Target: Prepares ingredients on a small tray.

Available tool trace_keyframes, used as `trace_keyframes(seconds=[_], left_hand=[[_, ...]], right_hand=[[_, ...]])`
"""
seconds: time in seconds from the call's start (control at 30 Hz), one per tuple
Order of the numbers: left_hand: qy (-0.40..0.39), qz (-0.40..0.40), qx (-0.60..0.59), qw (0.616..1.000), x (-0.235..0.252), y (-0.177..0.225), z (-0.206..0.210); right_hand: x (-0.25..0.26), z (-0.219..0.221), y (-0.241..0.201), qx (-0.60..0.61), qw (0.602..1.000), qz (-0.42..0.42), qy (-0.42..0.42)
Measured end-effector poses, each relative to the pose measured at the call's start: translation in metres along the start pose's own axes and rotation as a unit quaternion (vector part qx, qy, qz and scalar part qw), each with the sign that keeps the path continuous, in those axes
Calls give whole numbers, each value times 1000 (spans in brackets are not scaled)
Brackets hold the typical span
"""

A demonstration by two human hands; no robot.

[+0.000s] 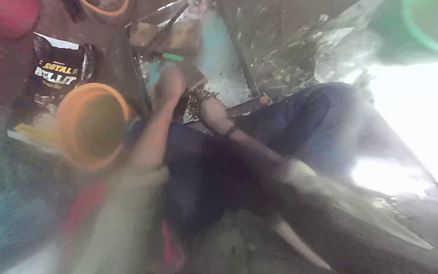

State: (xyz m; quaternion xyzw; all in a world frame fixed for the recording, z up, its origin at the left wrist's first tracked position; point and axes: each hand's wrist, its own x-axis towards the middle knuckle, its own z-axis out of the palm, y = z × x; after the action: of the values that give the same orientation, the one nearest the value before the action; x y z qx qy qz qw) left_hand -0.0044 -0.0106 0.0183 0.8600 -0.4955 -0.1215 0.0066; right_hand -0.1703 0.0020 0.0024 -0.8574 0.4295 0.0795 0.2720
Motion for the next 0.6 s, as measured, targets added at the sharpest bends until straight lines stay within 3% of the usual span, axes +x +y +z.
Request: trace_keyframes(seconds=[0.17, 0.33, 0.6], left_hand=[[-2, -16, 6, 1000, -4, 2, -2], [-7, -40, -7, 999, -8, 4, -4], [0, 8, -9, 1000, 3, 0, 1]], right_hand=[[30, -33, -20, 34, 999, -13, 30], [78, -19, -24, 51, 996, -41, 55], [11, 0, 17, -17, 1000, -14, -12]])
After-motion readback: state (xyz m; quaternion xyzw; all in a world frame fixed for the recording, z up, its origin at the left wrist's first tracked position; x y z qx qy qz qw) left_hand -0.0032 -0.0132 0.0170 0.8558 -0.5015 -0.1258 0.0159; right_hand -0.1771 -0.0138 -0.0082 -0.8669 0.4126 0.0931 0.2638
